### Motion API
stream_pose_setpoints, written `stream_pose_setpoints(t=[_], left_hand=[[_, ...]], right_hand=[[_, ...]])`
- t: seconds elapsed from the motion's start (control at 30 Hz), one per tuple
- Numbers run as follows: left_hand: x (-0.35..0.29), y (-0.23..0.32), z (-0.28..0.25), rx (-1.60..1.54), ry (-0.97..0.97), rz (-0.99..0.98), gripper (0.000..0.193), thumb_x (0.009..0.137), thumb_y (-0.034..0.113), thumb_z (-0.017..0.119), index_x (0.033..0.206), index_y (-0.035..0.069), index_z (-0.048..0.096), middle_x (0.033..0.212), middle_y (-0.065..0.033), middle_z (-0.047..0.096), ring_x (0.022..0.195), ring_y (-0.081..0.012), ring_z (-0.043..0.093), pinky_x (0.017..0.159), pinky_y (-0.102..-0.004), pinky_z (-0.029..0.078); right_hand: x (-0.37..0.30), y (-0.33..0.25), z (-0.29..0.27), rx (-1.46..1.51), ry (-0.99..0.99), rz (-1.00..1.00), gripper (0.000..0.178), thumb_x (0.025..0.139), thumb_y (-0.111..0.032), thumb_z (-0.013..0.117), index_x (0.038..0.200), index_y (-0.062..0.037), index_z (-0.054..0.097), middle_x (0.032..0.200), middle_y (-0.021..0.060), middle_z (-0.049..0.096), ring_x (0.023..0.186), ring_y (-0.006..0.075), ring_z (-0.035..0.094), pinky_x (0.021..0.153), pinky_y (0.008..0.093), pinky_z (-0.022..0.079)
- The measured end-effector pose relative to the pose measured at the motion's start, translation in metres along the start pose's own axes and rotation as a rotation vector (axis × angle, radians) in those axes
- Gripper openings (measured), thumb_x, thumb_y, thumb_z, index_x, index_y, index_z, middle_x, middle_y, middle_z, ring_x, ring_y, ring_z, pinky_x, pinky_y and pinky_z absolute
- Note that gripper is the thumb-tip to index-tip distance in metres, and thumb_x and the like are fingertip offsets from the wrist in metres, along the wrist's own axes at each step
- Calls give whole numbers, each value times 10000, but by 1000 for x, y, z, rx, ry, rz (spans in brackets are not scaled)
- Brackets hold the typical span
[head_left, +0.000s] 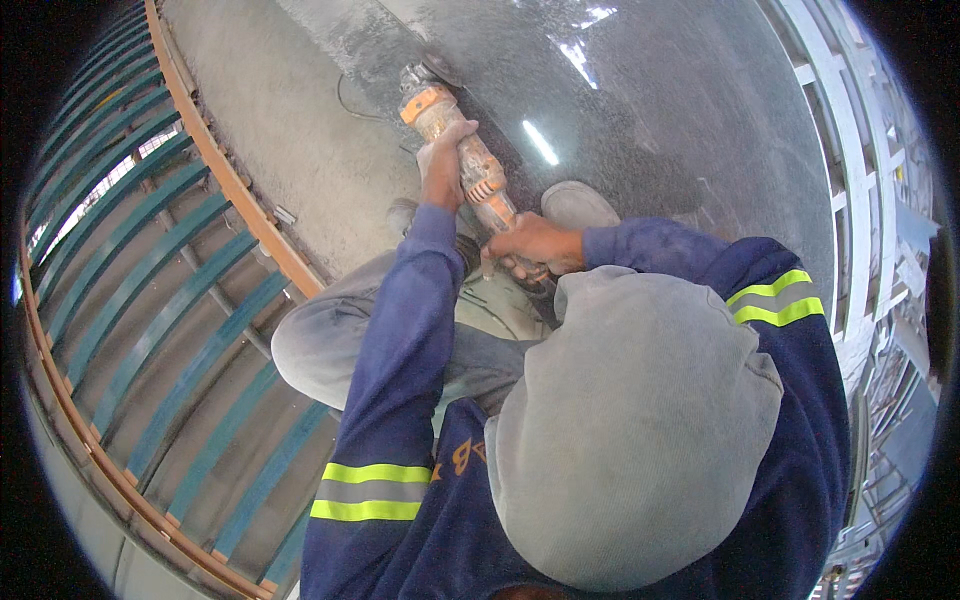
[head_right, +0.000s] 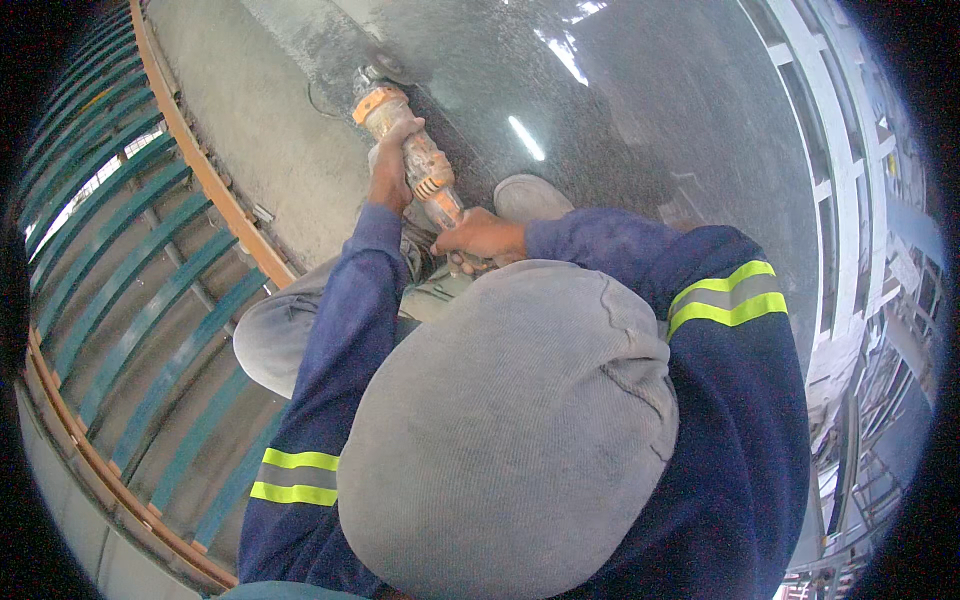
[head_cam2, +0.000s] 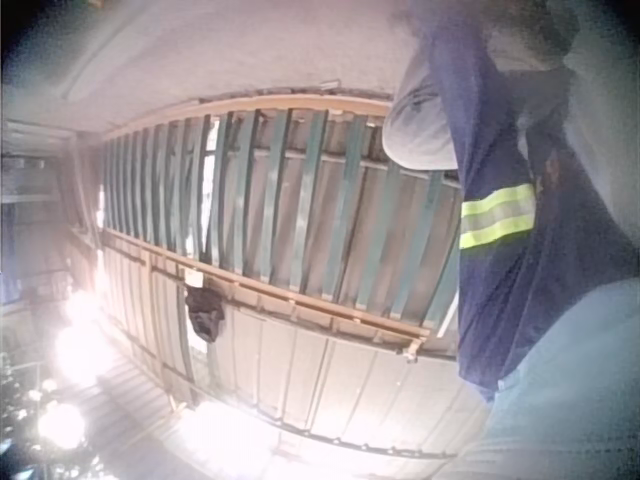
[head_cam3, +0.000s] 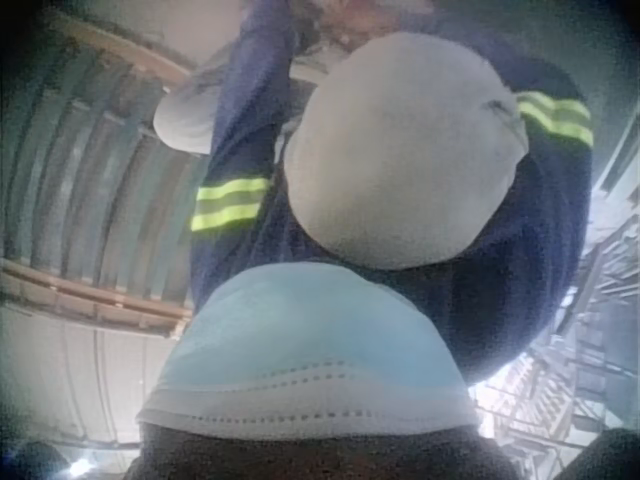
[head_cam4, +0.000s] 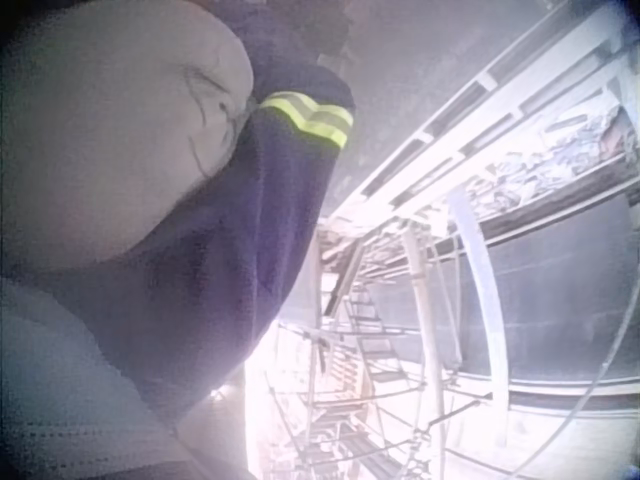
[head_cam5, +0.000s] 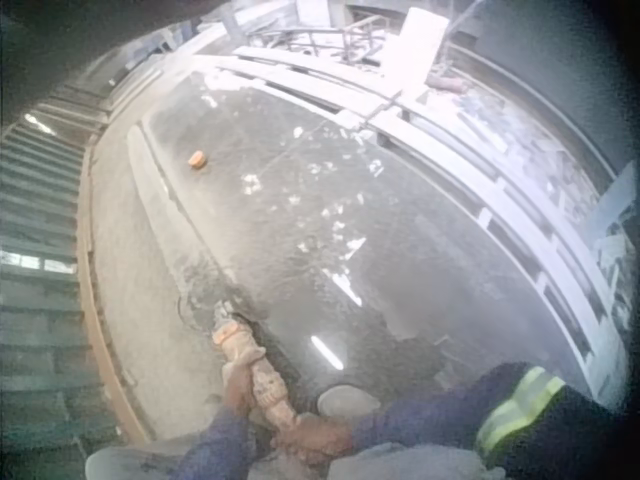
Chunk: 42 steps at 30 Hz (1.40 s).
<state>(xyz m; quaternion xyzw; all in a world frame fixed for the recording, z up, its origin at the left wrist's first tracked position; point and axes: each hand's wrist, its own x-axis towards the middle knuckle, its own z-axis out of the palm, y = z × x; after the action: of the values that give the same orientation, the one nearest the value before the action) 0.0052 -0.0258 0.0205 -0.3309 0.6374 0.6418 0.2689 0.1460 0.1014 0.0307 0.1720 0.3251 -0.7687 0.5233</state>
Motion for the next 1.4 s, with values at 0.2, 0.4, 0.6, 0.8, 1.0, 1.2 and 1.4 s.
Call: stream_pose_setpoints(t=[0.2, 0.4, 0.6, 0.8, 1.0, 1.2, 1.4], left_hand=[[-39, 2, 14, -7, 26, 37, 320, 738, 125, 745, 976, -36, 603, 781, -90, 611, 589, -198, 620, 530, -342, 537], [-40, 3, 12, 55, 26, 11, 347, 776, 141, 733, 1035, -6, 554, 777, -93, 586, 603, -227, 630, 547, -381, 558], [-31, 0, 11, 40, -3, 8, 357, 770, 161, 734, 1035, 0, 555, 775, -101, 588, 584, -236, 630, 538, -384, 559], [-3, 4, 6, 27, 7, 39, 316, 750, 132, 743, 978, -29, 596, 795, -93, 607, 583, -217, 627, 518, -361, 548], [-6, 3, 6, 7, -16, 42, 298, 750, 128, 743, 962, -25, 602, 774, -93, 612, 577, -211, 624, 529, -351, 550], [-37, 2, 12, 50, 36, -8, 306, 780, 153, 729, 1001, 24, 562, 773, -80, 587, 586, -220, 626, 533, -378, 558], [-46, -1, 13, 41, 25, 11, 317, 740, 148, 736, 968, -19, 592, 774, -97, 598, 573, -209, 618, 525, -347, 532]], right_hand=[[-20, 1, 6, -138, 7, -13, 241, 846, -224, 740, 862, -18, 616, 669, 49, 615, 483, 120, 578, 417, 263, 440], [-22, 1, 6, -155, -2, 11, 252, 833, -249, 757, 841, -35, 624, 673, 57, 629, 498, 122, 589, 435, 271, 459], [-7, 12, 0, -129, 42, 5, 262, 810, -239, 767, 840, -20, 625, 663, 46, 616, 483, 125, 575, 409, 277, 433], [7, 4, -6, 52, -2, -19, 230, 811, -206, 750, 853, -5, 647, 647, 55, 616, 443, 118, 540, 336, 289, 360], [7, 5, -8, 94, -51, 1, 195, 831, -202, 731, 837, -28, 643, 671, 52, 620, 448, 120, 536, 348, 281, 361], [-16, -1, 3, -164, -19, 49, 207, 854, -216, 723, 809, -52, 605, 648, 61, 622, 492, 134, 592, 420, 288, 453], [-29, -6, 5, -199, -103, 86, 245, 863, -258, 727, 816, -47, 610, 637, 70, 626, 499, 146, 610, 429, 301, 483]])
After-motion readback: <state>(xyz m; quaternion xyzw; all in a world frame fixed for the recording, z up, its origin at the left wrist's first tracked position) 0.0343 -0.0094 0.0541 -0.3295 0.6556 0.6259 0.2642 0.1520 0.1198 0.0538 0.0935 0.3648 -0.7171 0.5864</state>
